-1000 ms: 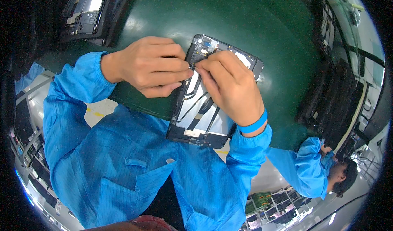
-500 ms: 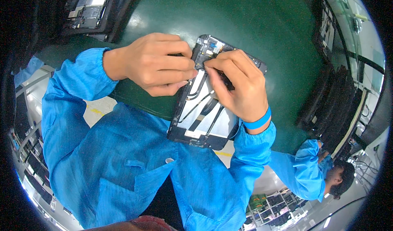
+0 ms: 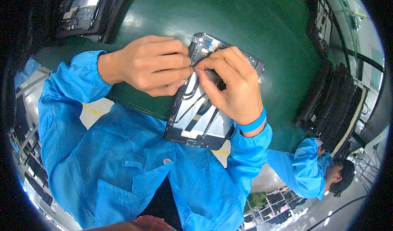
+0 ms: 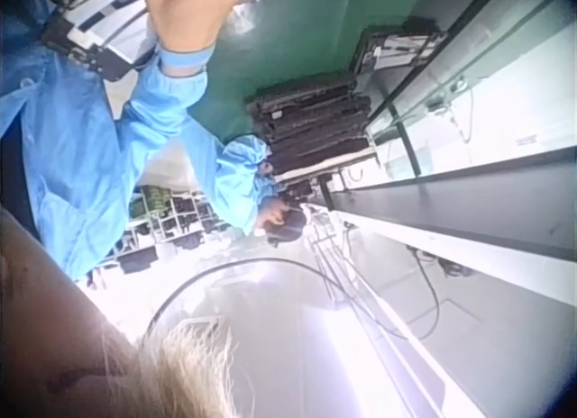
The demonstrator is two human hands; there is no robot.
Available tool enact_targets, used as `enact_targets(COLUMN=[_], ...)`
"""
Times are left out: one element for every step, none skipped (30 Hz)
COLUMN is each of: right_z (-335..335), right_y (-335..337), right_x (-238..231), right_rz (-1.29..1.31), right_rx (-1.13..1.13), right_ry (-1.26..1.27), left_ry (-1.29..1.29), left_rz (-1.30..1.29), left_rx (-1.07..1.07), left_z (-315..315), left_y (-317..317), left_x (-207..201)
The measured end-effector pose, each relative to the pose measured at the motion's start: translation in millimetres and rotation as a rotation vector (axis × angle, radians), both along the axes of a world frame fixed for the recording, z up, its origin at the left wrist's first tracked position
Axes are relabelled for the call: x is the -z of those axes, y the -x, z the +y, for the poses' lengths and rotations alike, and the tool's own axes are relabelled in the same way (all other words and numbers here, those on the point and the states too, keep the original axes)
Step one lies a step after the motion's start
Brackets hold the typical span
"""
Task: The person assembles tablet devices by connecting ribbon cables and pressing down internal components by hand, placing completed units onto the upper conveyor shelf and picking up new tablet assemblies from a stack.
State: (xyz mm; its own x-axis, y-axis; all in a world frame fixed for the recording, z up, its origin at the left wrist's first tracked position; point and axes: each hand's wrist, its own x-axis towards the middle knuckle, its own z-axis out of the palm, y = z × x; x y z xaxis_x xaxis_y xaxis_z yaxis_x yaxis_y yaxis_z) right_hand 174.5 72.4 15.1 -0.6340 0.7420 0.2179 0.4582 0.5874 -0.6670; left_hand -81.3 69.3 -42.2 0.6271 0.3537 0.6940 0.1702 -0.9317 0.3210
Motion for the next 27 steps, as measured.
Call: enact_targets(right_z=[-0.5,-0.4,0.5,1.0,1.2,1.3,1.0,0.8,1.1,1.6,2.3,3.2,4.9,4.9,4.9,6.1,8.4,9.2,9.0,8.7,8.6,10.1,12.7,13.7,13.6,13.9,14.1], right_y=[-0.1,0.4,1.1,1.6,1.9,2.2,2.5,2.6,1.9,1.0,-0.1,-0.9,-2.1,-3.2,-3.5,-4.3,-5.0,-6.0,-6.0,-5.4,-4.8,-5.8,-7.7,-8.6,-8.5,-8.1,-7.3], right_x=[1.0,1.7,2.9,3.7,3.2,2.9,3.0,3.1,2.8,2.8,3.4,3.0,3.0,2.1,1.3,1.7,2.4,2.8,2.4,1.6,1.8,2.9,4.1,5.0,5.2,4.9,4.4], right_rz=[0.004,0.005,0.011,0.018,0.016,0.017,0.018,0.019,0.021,0.018,0.016,0.015,0.026,0.037,0.049,0.052,0.048,0.044,0.045,0.031,0.019,0.02,0.024,0.029,0.029,0.019,0.009], right_rx=[0.011,0.014,0.026,0.038,0.037,0.04,0.044,0.049,0.052,0.069,0.087,0.092,0.071,0.05,0.051,0.053,0.039,0.03,0.034,0.023,0.011,0.013,-0.004,-0.024,-0.025,-0.026,-0.029], right_ry=[-0.01,-0.011,0.004,0.02,0.023,0.022,0.025,0.028,0.028,0.067,0.108,0.101,0.096,0.092,0.127,0.127,0.115,0.103,0.102,0.083,0.065,0.064,0.072,0.082,0.082,0.076,0.07], left_ry=[0.006,0.012,0.013,0.01,0.006,0.006,-0.014,-0.033,-0.033,-0.045,-0.057,-0.063,-0.067,-0.071,-0.071,-0.125,-0.18,-0.181,-0.195,-0.209,-0.211,-0.217,-0.224,-0.224,-0.236,-0.248,-0.247], left_rz=[-0.003,-0.007,-0.006,0.006,0.019,0.02,0.01,0.0,0.002,0.011,0.021,0.019,0.046,0.073,0.076,0.085,0.093,0.094,0.104,0.113,0.114,0.117,0.119,0.119,0.125,0.13,0.129], left_rx=[-0.005,-0.01,-0.006,0.001,0.008,0.01,0.008,0.007,0.009,0.008,0.007,0.012,0.006,-0.001,0.002,-0.019,-0.04,-0.034,-0.012,0.009,0.012,0.054,0.095,0.095,0.119,0.142,0.14], left_z=[0.2,0.3,0.4,0.5,0.4,0.9,1.4,1.9,2.5,3.3,3.7,2.1,-0.2,-1.4,-1.1,-0.9,-0.4,0.8,2.7,5.2,8.5,13.0,17.1,19.9,22.4,24.3,25.1], left_y=[0.7,1.5,2.2,3.2,3.4,3.0,2.3,1.9,1.6,1.8,1.9,2.9,4.1,4.2,3.1,1.8,1.0,0.8,1.4,1.9,2.9,4.2,5.3,6.6,7.9,8.8,9.0], left_x=[0.0,-0.3,-0.6,-1.4,-1.6,-1.5,-1.5,-1.3,-1.4,-1.5,-1.6,-2.7,-3.9,-5.0,-4.3,-3.0,-2.3,-2.2,-2.4,-2.7,-3.0,-3.5,-3.9,-4.0,-4.0,-3.7,-3.5])
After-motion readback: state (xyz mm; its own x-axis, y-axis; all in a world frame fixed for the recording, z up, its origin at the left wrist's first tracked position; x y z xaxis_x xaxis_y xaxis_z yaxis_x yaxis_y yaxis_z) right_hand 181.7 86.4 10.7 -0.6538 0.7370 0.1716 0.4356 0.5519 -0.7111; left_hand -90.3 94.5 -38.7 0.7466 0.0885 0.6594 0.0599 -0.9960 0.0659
